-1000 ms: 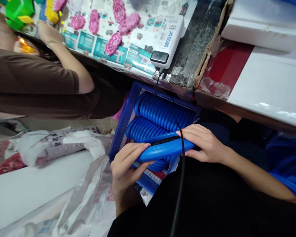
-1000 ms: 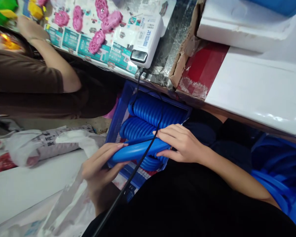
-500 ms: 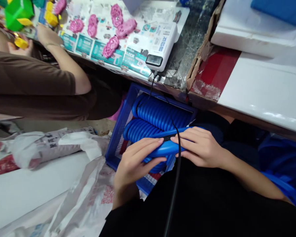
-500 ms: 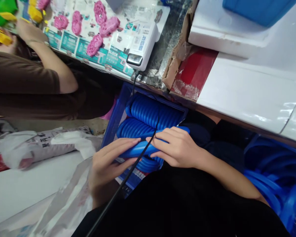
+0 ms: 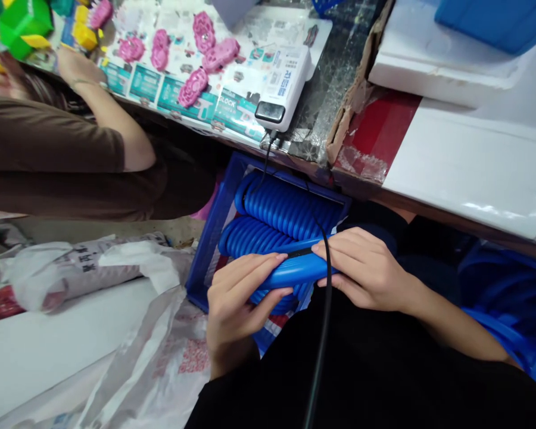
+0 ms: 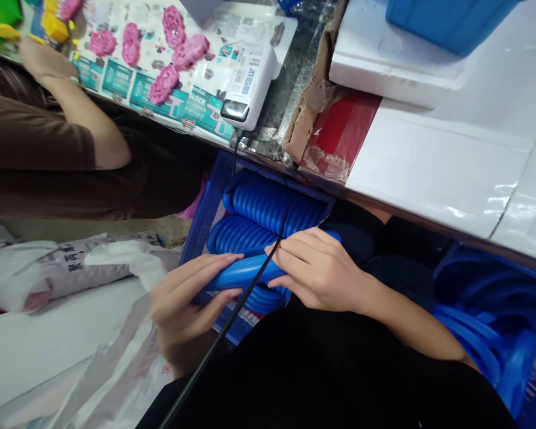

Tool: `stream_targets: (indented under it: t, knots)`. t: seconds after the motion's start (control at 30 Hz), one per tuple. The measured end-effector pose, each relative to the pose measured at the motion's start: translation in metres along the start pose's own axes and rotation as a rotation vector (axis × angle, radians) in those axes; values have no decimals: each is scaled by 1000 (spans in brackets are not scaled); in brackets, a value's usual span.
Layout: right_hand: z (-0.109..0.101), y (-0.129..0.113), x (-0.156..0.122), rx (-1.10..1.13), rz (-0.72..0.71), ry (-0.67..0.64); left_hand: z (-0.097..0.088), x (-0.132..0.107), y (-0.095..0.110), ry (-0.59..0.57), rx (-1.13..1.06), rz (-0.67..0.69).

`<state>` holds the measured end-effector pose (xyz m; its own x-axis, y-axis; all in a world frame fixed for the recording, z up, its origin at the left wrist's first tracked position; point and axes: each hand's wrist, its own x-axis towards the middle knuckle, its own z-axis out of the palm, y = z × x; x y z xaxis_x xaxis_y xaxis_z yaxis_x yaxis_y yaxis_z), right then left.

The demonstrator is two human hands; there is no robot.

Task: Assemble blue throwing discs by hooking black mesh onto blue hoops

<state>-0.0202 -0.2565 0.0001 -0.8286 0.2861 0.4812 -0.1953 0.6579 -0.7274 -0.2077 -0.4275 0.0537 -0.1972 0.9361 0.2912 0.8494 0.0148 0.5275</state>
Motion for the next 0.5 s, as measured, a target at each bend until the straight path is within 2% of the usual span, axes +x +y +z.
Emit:
stream_targets:
  t: [0.17,0.27,0.4,0.5]
  knots:
    - [9,-12,-2,-51,31,149,4,-4,9,104,-3,11]
    - [16,-16,-3,-86,53,186,7,-8,10,131,-15,-4]
    - [16,-20,-2,-105,52,150,6,-13,5,115,-50,-11]
    - [8,-16,-1,-97,44,71,2,-18,-10,107,-126,8]
